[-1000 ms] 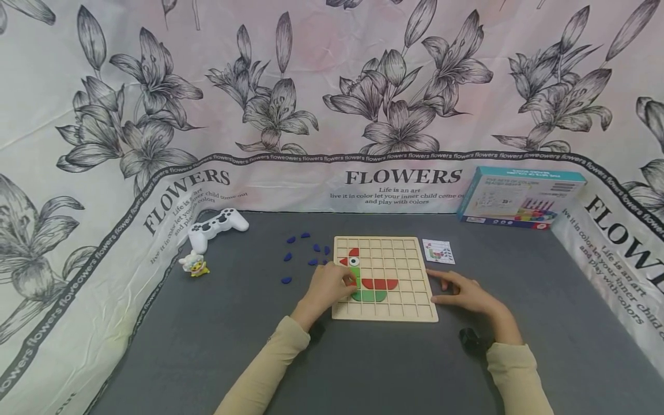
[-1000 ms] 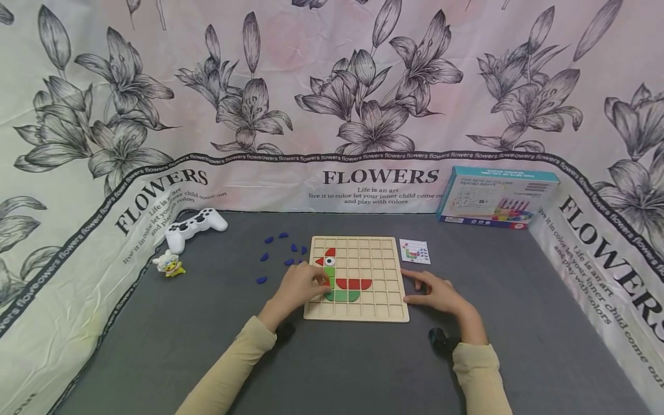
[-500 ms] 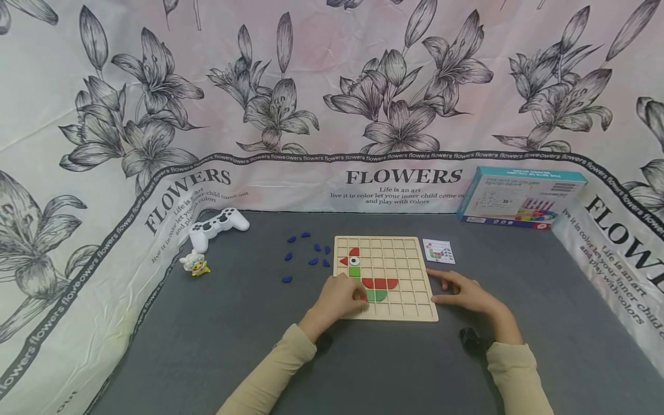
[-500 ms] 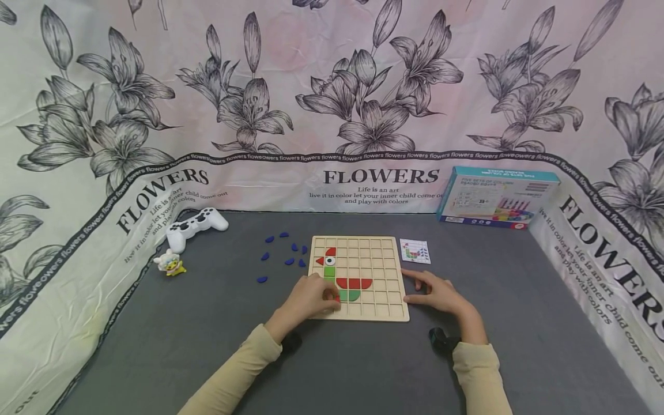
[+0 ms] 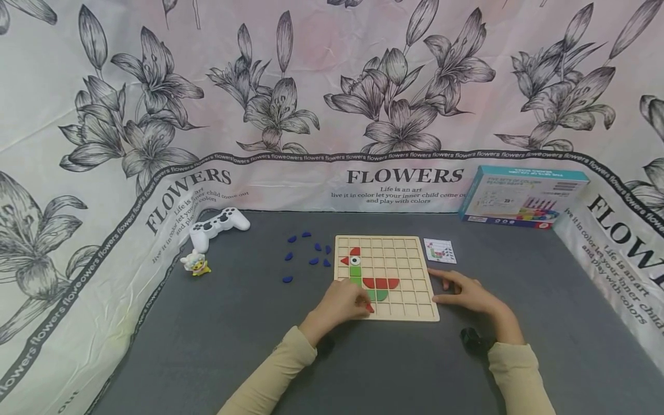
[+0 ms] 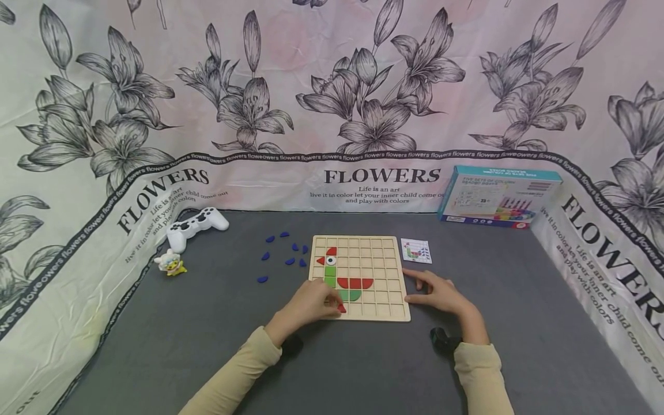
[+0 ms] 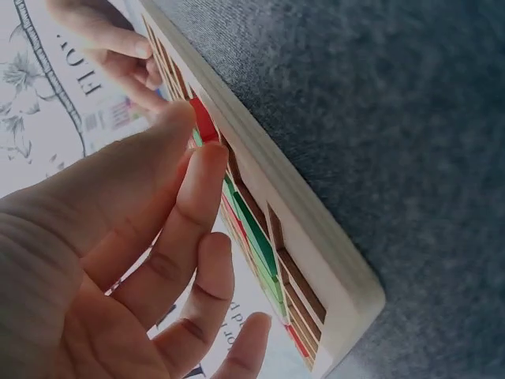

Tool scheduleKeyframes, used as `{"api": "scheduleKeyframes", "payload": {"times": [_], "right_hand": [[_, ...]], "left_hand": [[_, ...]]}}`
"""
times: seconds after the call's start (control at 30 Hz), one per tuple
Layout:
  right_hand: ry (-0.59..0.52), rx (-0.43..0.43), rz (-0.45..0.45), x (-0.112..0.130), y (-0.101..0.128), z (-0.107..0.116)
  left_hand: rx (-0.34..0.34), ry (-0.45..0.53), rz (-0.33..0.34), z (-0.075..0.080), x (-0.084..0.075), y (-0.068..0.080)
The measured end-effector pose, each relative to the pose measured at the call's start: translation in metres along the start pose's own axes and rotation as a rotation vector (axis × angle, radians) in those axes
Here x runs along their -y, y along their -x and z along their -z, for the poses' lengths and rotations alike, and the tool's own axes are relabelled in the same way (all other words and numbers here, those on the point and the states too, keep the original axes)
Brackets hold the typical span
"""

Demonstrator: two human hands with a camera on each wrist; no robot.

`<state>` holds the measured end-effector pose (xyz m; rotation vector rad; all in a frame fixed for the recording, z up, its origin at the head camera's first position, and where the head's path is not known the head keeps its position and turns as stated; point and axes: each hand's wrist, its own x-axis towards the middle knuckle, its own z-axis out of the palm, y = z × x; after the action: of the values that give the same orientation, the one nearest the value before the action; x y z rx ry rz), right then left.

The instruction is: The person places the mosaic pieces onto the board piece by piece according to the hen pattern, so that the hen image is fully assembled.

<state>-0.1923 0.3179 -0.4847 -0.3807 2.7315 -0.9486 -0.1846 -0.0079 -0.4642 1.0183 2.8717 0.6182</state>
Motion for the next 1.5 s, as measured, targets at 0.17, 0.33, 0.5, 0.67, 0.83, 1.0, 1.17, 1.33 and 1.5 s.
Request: {"api": "scheduleKeyframes", "payload": {"times": [0.17, 0.33, 0.5, 0.67, 0.83, 1.0, 1.17, 1.33, 1.5], "right_hand": [[0.001, 0.001, 0.0, -0.001, 0.0, 0.0], [0.004, -0.002, 0.016, -0.002, -0.001, -0.001], [0.007, -0.005, 0.025, -0.002, -0.001, -0.001], [0.014, -0.003, 0.02, -0.001, -0.001, -0.001], [0.022, -0.007, 0.022, 0.001, -0.001, -0.001], [0.02, -0.006, 0.026, 0.002, 0.001, -0.001], [0.018, -0.005, 0.021, 0.001, 0.0, -0.001], [0.016, -0.006, 0.015, 0.0, 0.0, -0.001], [0.019, -0.011, 0.026, 0.002, 0.0, -0.001]], "left_hand": [[0.002, 0.005, -0.019, 0.002, 0.0, 0.001], [0.04, 0.022, -0.011, 0.001, 0.001, 0.001], [0.061, 0.031, -0.009, 0.001, 0.001, 0.001], [0.061, 0.038, -0.007, 0.0, 0.001, 0.001], [0.055, 0.038, -0.01, 0.003, -0.001, 0.002], [0.033, 0.033, -0.008, 0.009, 0.0, 0.005], [0.018, -0.002, 0.032, 0.017, 0.01, 0.009], [-0.028, -0.006, 0.105, 0.024, 0.028, 0.017], [-0.08, -0.027, 0.156, 0.032, 0.05, 0.028]]}}
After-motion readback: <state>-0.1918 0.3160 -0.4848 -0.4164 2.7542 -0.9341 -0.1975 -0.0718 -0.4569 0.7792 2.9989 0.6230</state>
